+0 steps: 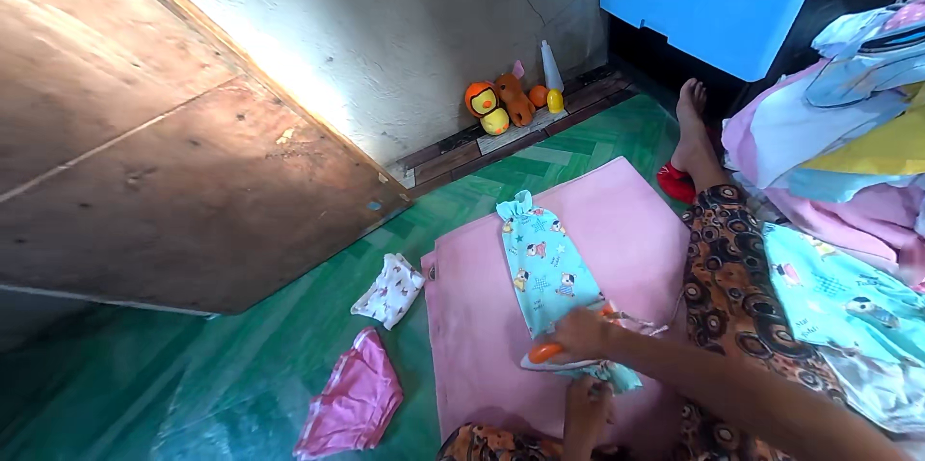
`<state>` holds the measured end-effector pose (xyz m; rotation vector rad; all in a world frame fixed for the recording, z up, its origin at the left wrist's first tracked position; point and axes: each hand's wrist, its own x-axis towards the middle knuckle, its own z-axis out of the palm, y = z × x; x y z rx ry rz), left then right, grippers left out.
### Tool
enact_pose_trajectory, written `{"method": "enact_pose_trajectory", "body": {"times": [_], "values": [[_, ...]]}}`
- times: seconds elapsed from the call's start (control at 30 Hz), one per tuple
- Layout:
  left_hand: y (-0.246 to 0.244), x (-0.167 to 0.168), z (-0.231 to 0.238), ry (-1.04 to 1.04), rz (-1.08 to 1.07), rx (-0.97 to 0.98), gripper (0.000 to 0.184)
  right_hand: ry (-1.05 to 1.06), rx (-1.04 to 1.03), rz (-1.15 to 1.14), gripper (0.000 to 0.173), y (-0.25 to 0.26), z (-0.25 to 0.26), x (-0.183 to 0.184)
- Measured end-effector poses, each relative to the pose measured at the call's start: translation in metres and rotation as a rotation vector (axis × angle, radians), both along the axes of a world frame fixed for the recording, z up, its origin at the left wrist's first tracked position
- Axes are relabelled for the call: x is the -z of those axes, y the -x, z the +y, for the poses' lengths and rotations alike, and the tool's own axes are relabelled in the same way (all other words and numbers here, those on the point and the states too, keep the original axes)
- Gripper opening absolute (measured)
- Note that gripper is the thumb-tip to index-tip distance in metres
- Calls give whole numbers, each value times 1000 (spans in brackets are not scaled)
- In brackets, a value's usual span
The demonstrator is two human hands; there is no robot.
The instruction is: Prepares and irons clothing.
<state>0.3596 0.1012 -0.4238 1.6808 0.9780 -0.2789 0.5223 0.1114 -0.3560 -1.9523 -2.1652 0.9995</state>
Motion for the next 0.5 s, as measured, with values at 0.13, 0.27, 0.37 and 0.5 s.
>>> {"method": "enact_pose_trajectory", "body": {"times": [0.13, 0.27, 0.37, 0.5], "values": [[2, -1, -1, -1, -30, -4, 28, 2, 68, 44, 48, 27, 25, -5], [3, 1, -2, 15, -42, -20, 28, 27, 58, 44, 50, 26, 28, -8], [3, 2, -1, 19, -28, -18, 30, 46, 44, 31, 50, 16, 18, -7], [1, 1, -2, 24, -33, -18, 29, 0, -9, 13, 49, -10, -9, 1]]}}
